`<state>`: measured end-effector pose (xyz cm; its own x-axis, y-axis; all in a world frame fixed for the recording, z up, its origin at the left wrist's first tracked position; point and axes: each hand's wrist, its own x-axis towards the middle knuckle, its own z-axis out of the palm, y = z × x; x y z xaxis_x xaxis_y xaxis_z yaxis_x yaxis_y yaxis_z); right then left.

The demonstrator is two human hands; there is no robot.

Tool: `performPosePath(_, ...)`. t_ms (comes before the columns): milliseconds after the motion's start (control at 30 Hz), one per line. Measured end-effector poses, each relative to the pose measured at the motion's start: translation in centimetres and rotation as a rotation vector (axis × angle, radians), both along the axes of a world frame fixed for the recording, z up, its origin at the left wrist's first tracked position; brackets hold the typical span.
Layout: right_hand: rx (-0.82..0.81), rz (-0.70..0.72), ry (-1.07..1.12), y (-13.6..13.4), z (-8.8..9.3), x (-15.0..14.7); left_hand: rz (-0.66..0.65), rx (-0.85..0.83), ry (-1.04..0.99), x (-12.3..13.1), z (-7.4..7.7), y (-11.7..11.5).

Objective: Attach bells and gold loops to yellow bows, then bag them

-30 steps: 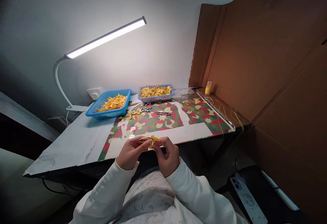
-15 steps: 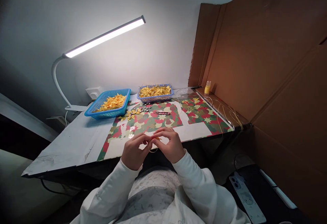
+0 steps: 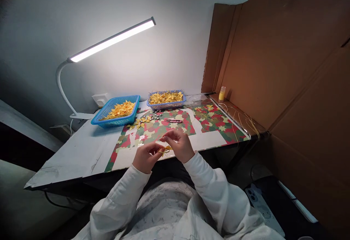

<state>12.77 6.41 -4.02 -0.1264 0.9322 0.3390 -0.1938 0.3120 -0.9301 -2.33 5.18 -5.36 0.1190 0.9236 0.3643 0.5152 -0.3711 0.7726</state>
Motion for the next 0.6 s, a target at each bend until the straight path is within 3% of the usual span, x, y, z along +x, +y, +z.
performPosePath(100, -0.054, 0.046, 0.01, -0.1, 0.0, -0.4, 0.003, -0.062, -0.036, -0.1, -0.2, 0.2)
performPosePath(267, -0.117, 0.003, 0.152, 0.5, 1.0, 0.0, 0.0, -0.16, -0.079, -0.3, -0.8, 0.6)
performPosePath(600, 0.011, -0.218, 0.242, 2.9, 4.0, 2.8, -0.058, -0.305, -0.13, -0.5, -2.4, 1.5)
